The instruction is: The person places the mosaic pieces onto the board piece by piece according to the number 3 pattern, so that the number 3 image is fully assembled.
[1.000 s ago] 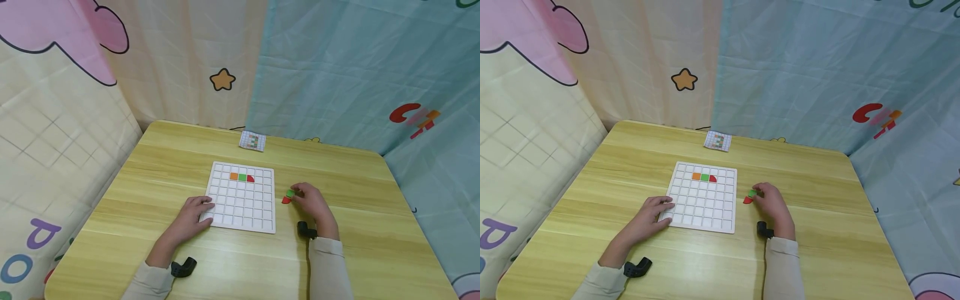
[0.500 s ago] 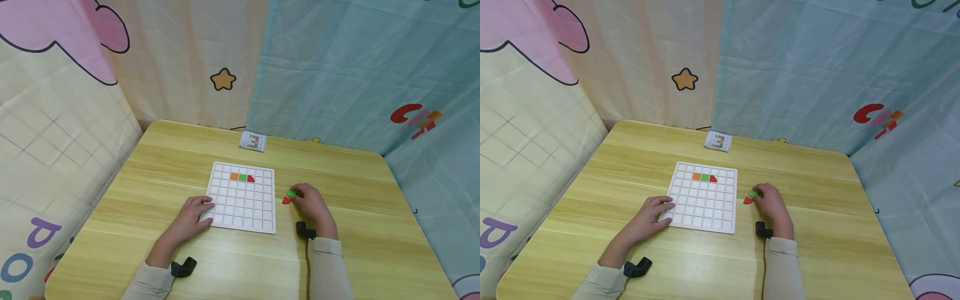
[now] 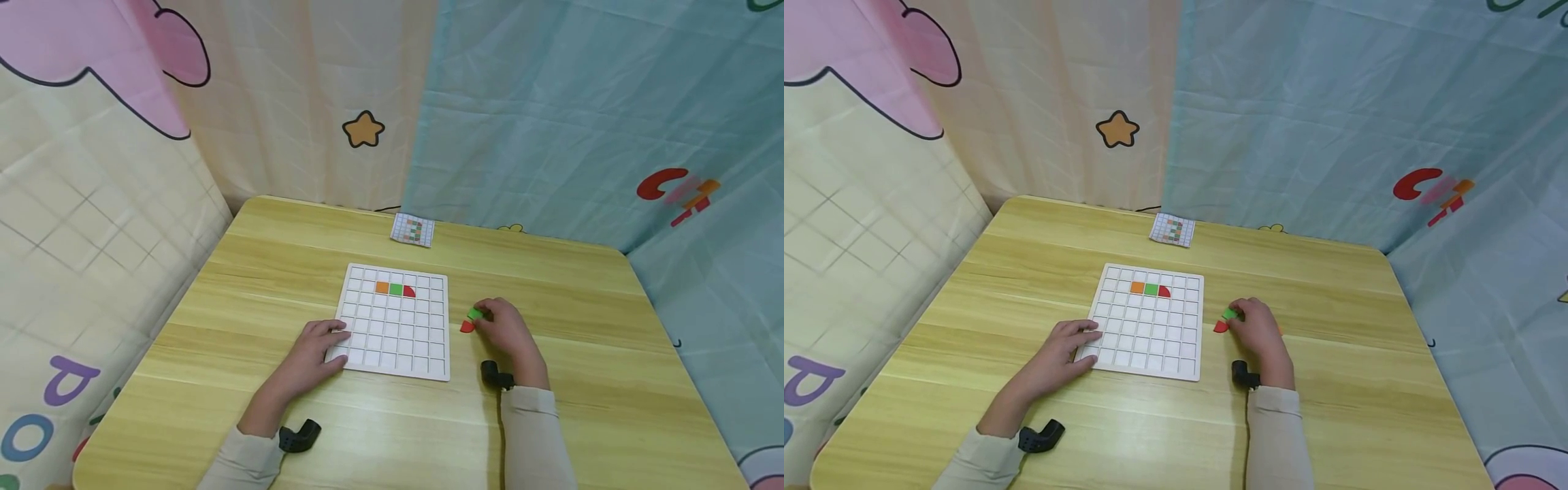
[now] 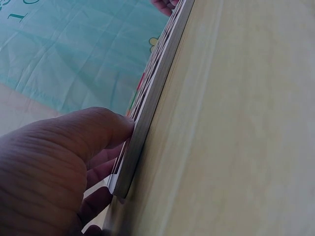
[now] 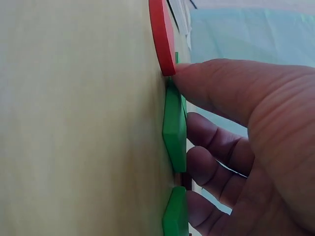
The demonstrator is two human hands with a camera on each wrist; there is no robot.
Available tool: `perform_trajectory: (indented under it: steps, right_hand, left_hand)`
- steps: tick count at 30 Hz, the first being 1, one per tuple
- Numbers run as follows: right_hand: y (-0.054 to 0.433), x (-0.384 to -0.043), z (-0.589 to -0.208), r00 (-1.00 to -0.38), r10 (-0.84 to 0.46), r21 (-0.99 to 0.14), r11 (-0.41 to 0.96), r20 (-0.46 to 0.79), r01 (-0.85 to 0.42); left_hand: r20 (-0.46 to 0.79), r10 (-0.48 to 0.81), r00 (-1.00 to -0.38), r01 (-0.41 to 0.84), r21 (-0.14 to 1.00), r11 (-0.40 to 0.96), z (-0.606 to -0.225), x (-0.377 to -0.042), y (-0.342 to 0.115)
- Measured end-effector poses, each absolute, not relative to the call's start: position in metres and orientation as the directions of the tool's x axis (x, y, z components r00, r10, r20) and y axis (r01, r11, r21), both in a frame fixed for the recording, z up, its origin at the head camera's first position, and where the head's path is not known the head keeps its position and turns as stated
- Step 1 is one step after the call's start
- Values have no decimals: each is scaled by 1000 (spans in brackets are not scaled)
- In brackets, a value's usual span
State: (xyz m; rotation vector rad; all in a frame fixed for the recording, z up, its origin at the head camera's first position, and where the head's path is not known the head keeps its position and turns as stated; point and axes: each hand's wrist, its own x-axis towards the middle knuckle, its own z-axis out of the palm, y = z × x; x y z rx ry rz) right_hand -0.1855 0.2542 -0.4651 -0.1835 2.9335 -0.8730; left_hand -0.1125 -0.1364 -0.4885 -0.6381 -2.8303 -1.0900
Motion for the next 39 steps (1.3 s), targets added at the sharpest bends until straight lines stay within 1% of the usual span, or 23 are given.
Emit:
perform_trajectory:
  steps: [28, 33, 39]
  right_hand:
    - [253, -185, -462, -990, -141, -535, 837, -15, -112]
    - [251, -184, -459, -991, -133, -544, 832, -7, -108]
    - [247, -185, -459, -989, -147, -582, 803, 17, -129]
  left_hand:
    - [187, 360, -914, 393, 632, 668, -492, -114, -136]
    - [171, 362, -917, 384, 631, 675, -490, -114, -136]
    - [168, 358, -919, 378, 635, 673, -491, -114, -136]
